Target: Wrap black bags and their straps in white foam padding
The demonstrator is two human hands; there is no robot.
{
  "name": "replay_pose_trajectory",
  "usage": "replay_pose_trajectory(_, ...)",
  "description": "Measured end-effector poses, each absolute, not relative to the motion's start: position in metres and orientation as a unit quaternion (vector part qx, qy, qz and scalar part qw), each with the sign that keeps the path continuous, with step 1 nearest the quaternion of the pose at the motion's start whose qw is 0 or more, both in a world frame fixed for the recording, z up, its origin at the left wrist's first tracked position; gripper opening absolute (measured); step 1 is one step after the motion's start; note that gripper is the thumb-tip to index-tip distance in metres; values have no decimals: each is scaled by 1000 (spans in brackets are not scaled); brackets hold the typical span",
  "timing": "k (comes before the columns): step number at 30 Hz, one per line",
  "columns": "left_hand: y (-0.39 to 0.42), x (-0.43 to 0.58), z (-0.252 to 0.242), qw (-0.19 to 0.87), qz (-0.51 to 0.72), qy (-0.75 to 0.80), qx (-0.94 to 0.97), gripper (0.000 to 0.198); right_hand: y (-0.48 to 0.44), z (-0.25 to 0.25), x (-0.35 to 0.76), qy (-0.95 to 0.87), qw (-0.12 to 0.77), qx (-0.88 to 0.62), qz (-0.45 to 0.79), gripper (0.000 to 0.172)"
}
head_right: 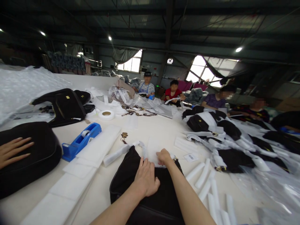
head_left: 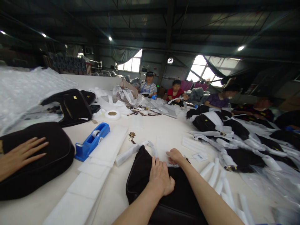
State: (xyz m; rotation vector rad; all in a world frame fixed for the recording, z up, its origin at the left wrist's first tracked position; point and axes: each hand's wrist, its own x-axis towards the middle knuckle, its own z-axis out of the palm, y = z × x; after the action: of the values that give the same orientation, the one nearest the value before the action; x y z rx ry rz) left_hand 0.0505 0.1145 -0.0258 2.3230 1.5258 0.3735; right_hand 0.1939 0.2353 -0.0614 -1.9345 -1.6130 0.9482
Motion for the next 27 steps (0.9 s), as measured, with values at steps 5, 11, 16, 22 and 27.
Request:
replay_pose_trajectory(5, 114, 50, -25, 168, 131, 536, 817, 63, 246, -58, 175, -554, 163, -745, 334, 25)
replay_pose_trajectory(11, 116, 48, -32, 184, 207, 545, 792, 46, 211, -43, 190, -590, 212, -691, 360, 14)
replay_pose_trajectory(16, 122, 43, -42, 216, 288, 566, 741, 42, 165, -44, 197, -638, 269, -644, 327, 16)
replay_pose_trajectory(22, 127, 37, -44, 247, 375, 576, 683, 63, 140, -48, 192, -691, 295, -615, 239, 17)
replay_pose_trajectory(27, 137, 36, -44, 268, 384, 583, 664, 17, 140, -53, 193, -677, 290, -656, 164, 19)
